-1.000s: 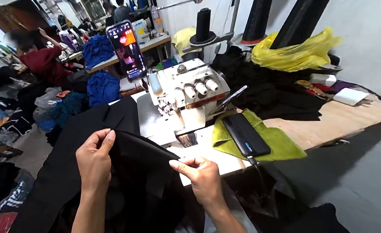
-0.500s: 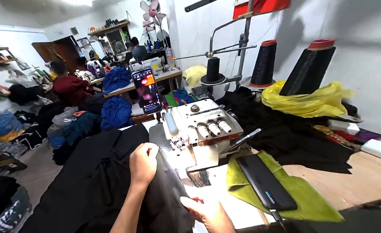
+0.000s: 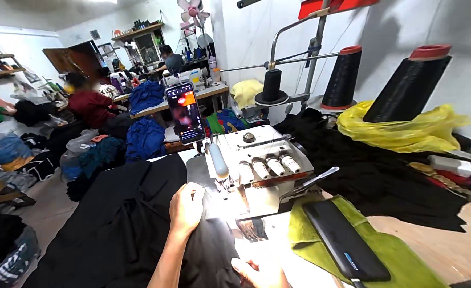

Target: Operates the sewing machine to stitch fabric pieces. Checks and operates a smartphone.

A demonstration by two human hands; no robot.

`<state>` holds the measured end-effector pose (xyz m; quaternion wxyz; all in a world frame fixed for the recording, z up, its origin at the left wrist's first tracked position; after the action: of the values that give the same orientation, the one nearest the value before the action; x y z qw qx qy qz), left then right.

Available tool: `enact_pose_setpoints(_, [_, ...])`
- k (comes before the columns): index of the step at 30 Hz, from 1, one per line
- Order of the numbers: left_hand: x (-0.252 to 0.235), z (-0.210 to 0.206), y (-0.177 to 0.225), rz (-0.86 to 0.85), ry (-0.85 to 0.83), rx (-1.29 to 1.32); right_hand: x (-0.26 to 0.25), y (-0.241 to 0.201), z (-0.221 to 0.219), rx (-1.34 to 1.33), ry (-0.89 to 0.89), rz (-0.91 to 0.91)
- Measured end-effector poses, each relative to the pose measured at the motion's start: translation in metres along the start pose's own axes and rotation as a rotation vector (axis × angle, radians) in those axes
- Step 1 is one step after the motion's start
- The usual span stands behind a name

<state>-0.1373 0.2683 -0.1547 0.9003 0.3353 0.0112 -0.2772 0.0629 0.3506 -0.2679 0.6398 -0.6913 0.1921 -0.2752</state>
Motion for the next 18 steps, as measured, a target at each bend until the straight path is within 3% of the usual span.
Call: enact_pose_setpoints(18, [0.0006, -0.0007, -0.0029, -0.027, -0.014, 0.01, 0.0086, -0.0001, -0.0005, -0.018, -0.017, 0.036])
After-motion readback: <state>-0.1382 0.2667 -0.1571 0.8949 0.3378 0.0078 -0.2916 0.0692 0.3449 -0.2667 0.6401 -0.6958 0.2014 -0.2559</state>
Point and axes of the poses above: each hand's wrist, its own x-axis away from the middle knuckle, its own z-axis out of the back of the hand, y = z × x, the point moved 6 cm from there along -x, towards the middle knuckle, and after that the axes turned 2 degrees about -x, right-handed, at the moved point
